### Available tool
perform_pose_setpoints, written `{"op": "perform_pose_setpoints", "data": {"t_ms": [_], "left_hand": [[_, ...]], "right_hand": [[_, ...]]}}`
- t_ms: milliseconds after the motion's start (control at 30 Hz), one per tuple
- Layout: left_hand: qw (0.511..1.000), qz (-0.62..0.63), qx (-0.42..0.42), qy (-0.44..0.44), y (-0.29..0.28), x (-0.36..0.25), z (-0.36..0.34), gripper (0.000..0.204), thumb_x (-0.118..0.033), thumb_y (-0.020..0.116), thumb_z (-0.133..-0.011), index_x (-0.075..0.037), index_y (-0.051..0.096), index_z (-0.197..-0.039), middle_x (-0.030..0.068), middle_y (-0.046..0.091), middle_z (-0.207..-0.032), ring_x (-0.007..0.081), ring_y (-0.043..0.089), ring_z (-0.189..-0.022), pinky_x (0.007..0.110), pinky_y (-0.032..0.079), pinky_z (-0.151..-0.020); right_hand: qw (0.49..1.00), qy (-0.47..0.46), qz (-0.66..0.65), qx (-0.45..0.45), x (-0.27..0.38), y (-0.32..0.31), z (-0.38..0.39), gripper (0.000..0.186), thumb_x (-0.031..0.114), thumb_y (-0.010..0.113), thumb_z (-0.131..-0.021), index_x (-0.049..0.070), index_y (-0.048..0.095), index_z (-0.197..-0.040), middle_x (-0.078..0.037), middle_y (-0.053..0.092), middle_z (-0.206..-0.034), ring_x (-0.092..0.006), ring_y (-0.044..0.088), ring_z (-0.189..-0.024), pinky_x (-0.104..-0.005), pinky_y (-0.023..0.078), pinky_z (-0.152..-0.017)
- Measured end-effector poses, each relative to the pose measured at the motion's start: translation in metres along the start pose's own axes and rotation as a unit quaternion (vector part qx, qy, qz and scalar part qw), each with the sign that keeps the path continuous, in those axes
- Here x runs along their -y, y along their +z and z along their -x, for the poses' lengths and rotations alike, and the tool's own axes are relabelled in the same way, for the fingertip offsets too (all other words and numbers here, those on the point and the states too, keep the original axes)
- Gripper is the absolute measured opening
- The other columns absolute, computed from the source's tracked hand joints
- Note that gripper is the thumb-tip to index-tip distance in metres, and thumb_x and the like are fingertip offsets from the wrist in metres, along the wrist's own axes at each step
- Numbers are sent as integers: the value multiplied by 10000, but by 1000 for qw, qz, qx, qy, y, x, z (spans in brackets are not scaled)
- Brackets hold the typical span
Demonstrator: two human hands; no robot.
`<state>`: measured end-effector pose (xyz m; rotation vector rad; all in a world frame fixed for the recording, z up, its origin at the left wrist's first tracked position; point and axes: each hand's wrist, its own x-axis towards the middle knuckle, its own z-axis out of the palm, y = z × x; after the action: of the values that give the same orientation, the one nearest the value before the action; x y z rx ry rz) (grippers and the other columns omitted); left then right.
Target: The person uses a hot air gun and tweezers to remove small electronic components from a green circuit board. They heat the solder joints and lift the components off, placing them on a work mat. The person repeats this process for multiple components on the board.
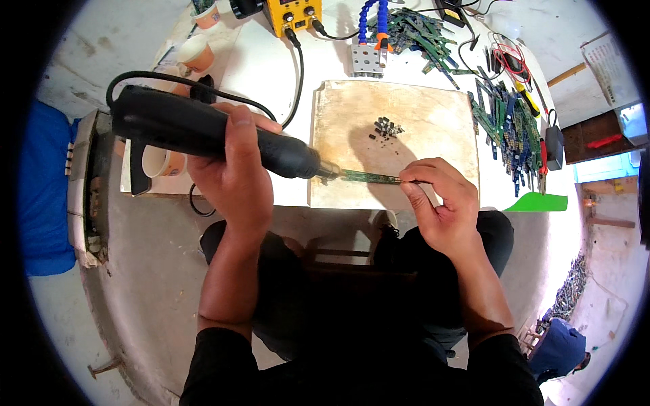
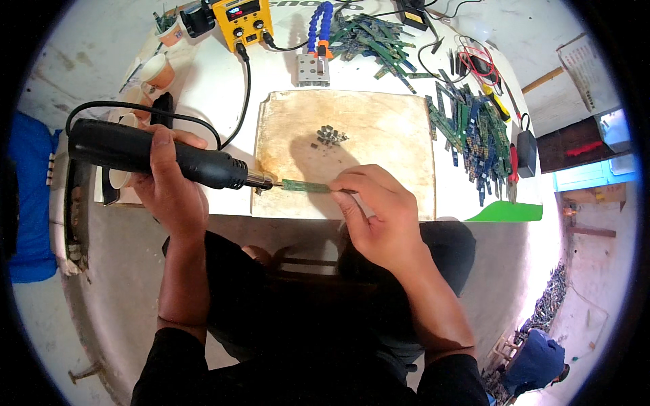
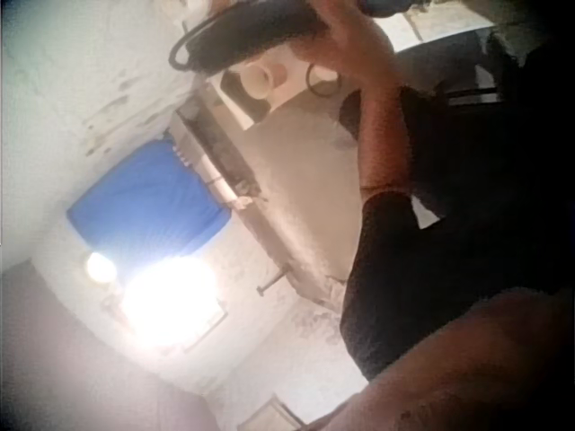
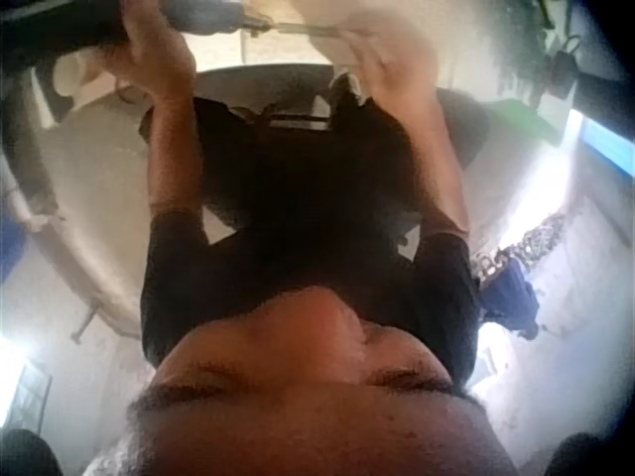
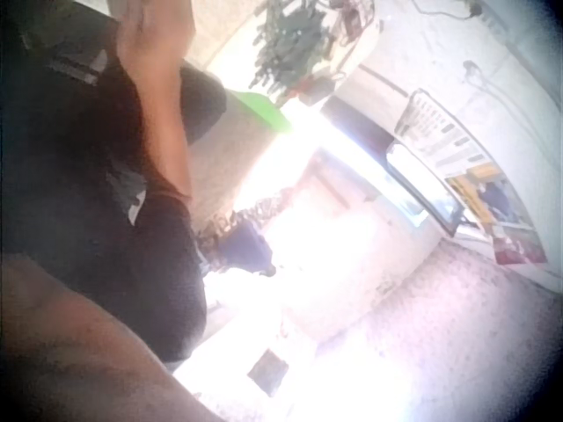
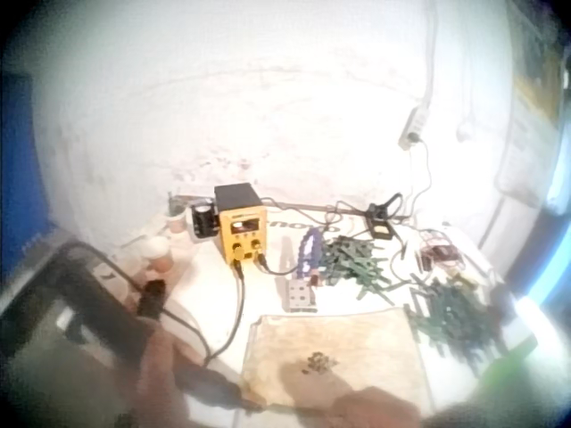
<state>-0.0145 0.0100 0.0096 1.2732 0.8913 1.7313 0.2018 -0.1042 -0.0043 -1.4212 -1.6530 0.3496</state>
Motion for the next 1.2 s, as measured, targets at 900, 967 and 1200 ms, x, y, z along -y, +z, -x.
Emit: {"op": "perform_pose_setpoints", "data": {"t_ms": [900,967,1200], "left_hand": [[998,63,21,10,-4,-6,2,80,-82,598,-924,-7,571,-935,76,654,-712,106,620,-667,214,469,-657],[998,65,23,10,-4,-7,2,78,-78,599,-924,-6,571,-934,75,655,-718,107,622,-671,216,471,-660],[998,69,4,0,-3,-8,2,67,-70,594,-925,-8,569,-932,72,657,-727,100,612,-664,212,468,-667]], "right_hand": [[985,-135,101,-46,4,21,22,282,-119,682,-673,-5,660,-931,-153,674,-929,-325,656,-811,-373,539,-709],[985,-129,96,-57,5,20,22,281,-118,681,-671,-6,659,-927,-151,675,-912,-326,656,-801,-372,538,-706],[992,-33,85,-85,10,6,26,169,-62,689,-785,-2,660,-940,-149,674,-894,-277,662,-800,-313,524,-716]]}}
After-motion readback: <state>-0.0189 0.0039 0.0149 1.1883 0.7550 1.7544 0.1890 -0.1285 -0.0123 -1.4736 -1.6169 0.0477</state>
